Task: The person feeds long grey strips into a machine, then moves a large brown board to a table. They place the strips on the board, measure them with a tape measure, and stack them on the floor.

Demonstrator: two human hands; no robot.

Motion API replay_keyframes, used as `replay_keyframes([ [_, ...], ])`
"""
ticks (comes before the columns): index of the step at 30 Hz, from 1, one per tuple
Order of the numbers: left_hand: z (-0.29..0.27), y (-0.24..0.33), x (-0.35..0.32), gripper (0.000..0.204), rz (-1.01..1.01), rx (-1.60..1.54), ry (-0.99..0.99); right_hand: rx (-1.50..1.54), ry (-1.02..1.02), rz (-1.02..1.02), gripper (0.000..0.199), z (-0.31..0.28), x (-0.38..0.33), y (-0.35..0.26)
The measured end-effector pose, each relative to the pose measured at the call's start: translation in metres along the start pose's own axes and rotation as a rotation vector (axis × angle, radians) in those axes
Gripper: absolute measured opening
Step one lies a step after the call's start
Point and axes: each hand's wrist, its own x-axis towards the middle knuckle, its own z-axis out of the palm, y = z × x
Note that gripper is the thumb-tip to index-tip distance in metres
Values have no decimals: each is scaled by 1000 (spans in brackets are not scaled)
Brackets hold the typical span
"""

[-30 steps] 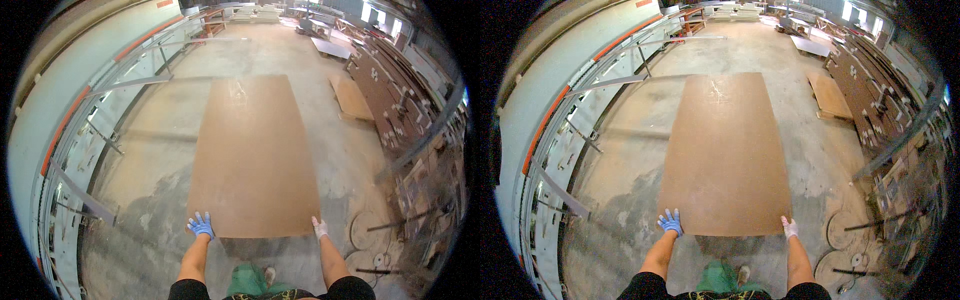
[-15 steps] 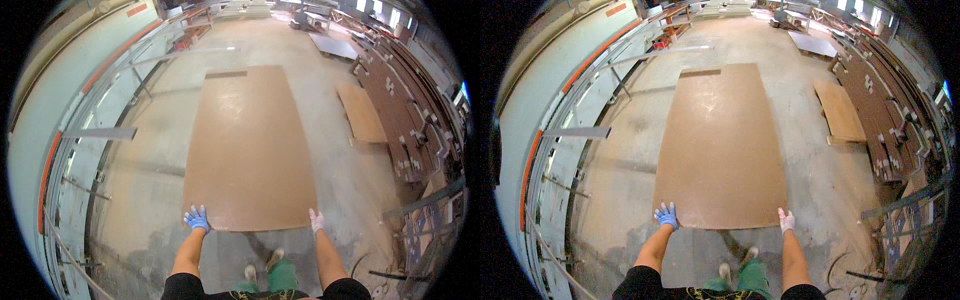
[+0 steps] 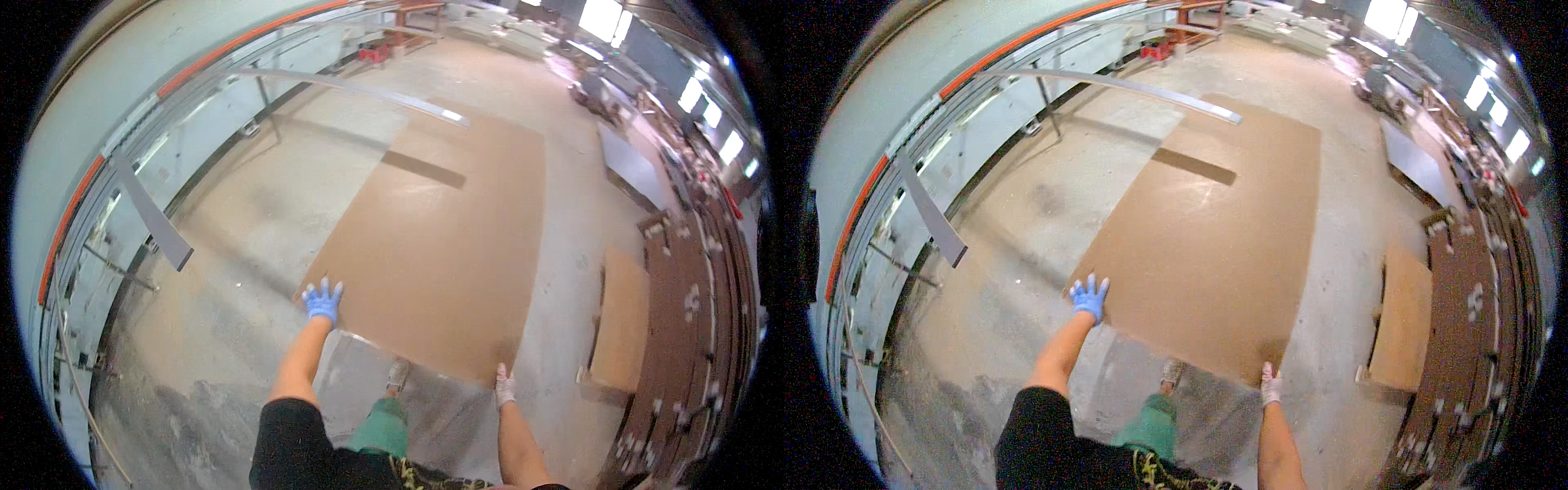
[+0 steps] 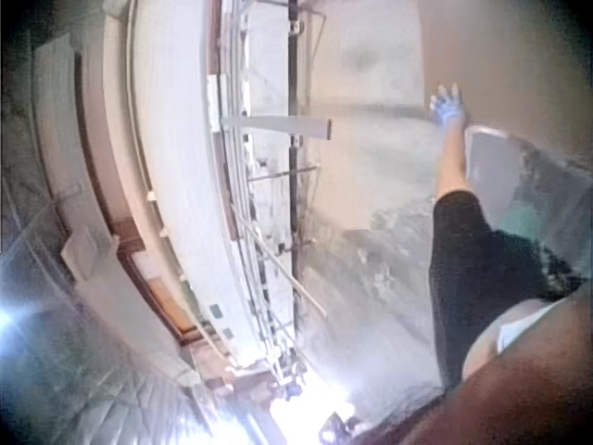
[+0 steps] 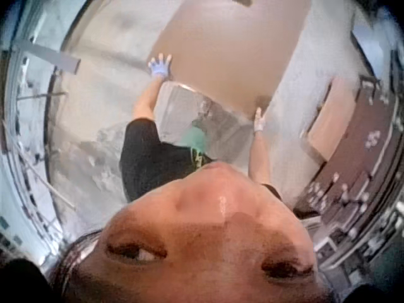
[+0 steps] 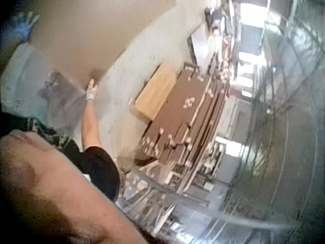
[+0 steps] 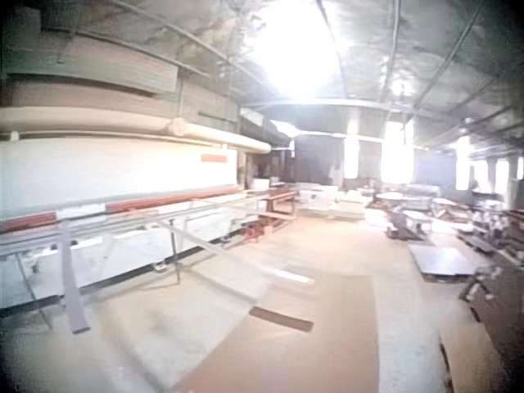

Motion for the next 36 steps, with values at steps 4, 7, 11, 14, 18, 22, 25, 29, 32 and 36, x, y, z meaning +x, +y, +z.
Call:
replay_keyframes([
  [4, -27, 38, 121, 85, -81, 29, 90, -95, 36, -48, 68, 42, 141, 10],
  [7, -80, 133, 193, 99, -180, -213, 115, -48, 6, -47, 70, 51, 242, -53],
  [11, -82, 249, 262, 103, -581, -1278, 383, -124, 6, 4, 69, 100, 340, -135],
  [14, -113, 355, 308, 93, -542, -1418, 173, -177, 0, 7, 73, 125, 422, -182],
  [18, -185, 489, 378, 88, -507, -1714, -6, -389, -109, 90, 88, 99, 555, -197],
  [22, -253, 565, 492, 89, -704, -1758, -40, -203, -241, 176, 99, 108, 684, -256],
  [25, -257, 615, 594, 90, -569, -1690, 271, -423, -177, 159, 95, 129, 800, -291],
  [29, -337, 687, 698, 88, -456, -1725, -17, -343, -94, 134, 95, 126, 964, -330],
  [32, -326, 692, 767, 88, -428, -1653, -29, -376, -83, 171, 92, 153, 995, -332],
  [36, -395, 733, 880, 92, -311, -1379, 136, -340, -69, 157, 89, 187, 1127, -392],
])
